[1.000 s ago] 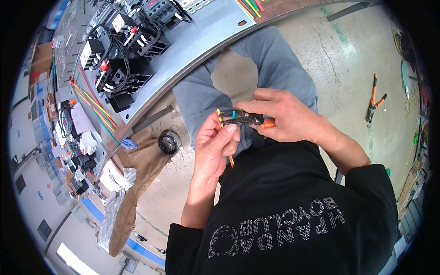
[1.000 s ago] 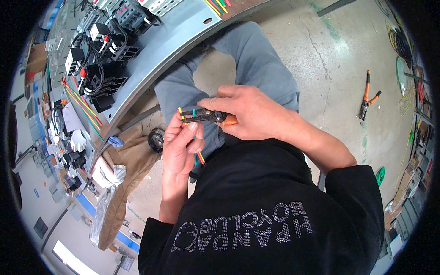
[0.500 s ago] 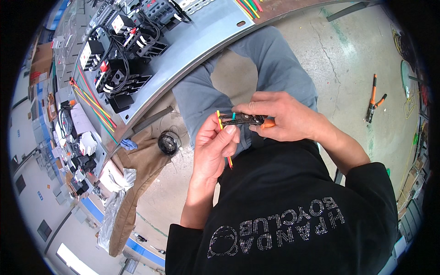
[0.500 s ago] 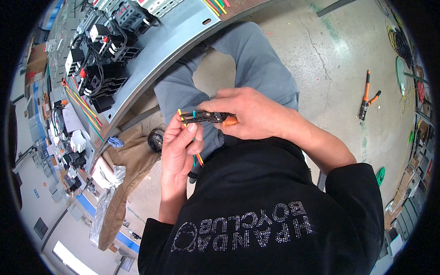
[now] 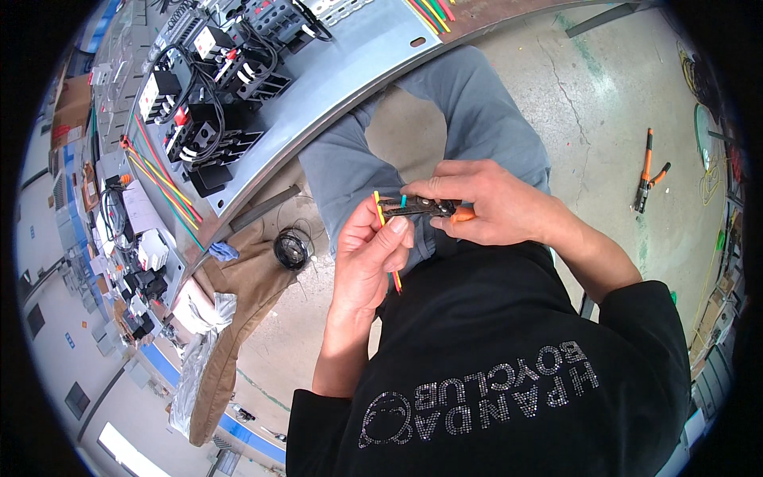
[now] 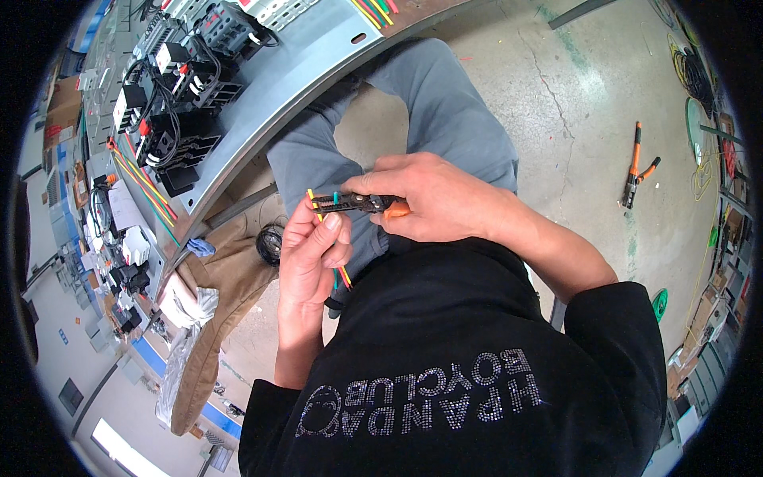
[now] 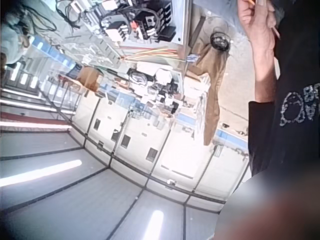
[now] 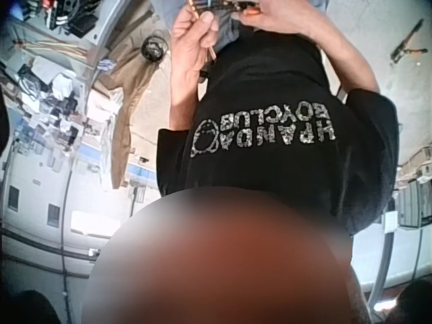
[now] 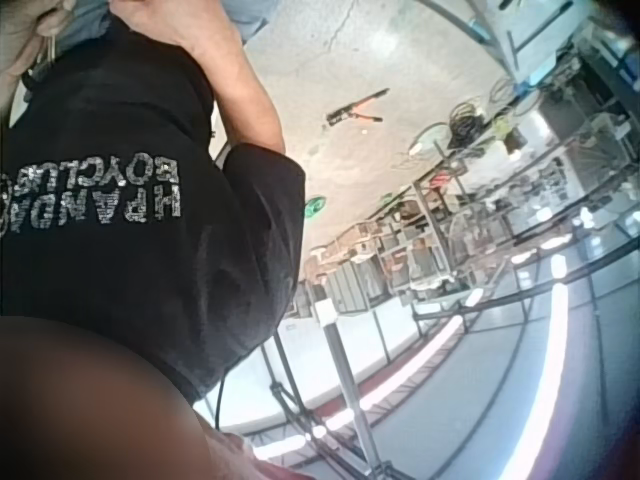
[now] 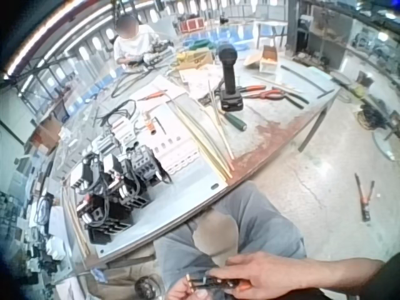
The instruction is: The person selects several colored wires from a workbench, measures them against an electrical panel, and uses wire strippers to remove the insulation from the ends of each wire. The stripped wires are placed on the table.
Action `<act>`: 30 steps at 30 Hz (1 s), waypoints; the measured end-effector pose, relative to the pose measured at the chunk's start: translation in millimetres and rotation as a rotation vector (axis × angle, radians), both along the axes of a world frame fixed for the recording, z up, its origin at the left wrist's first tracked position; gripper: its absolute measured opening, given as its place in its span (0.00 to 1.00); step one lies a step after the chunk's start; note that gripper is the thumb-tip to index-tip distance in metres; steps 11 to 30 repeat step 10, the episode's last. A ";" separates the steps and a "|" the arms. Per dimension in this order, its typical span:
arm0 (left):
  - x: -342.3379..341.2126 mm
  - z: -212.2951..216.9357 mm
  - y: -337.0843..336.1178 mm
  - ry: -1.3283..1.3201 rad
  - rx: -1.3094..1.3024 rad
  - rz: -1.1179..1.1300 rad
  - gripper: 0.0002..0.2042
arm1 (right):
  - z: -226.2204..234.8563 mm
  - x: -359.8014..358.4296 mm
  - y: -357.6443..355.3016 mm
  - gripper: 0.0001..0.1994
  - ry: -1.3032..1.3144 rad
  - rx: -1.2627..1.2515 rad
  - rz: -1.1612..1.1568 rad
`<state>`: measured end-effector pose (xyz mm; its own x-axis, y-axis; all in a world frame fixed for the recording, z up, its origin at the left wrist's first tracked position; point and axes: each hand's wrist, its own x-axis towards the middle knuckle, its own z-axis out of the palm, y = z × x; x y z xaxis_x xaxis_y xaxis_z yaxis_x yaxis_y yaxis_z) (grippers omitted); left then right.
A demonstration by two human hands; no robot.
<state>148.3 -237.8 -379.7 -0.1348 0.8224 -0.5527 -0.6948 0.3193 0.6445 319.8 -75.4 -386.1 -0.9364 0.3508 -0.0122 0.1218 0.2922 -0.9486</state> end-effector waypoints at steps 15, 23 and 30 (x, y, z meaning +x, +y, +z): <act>0.3 -2.2 -0.7 0.010 0.009 0.002 0.10 | -0.2 -0.5 -2.2 0.24 -0.023 -0.022 -0.005; 0.3 -2.2 -0.7 0.010 0.009 0.002 0.10 | -0.2 -0.5 -2.2 0.24 -0.023 -0.022 -0.005; 0.3 -2.2 -0.7 0.010 0.009 0.002 0.10 | -0.2 -0.5 -2.2 0.24 -0.023 -0.022 -0.005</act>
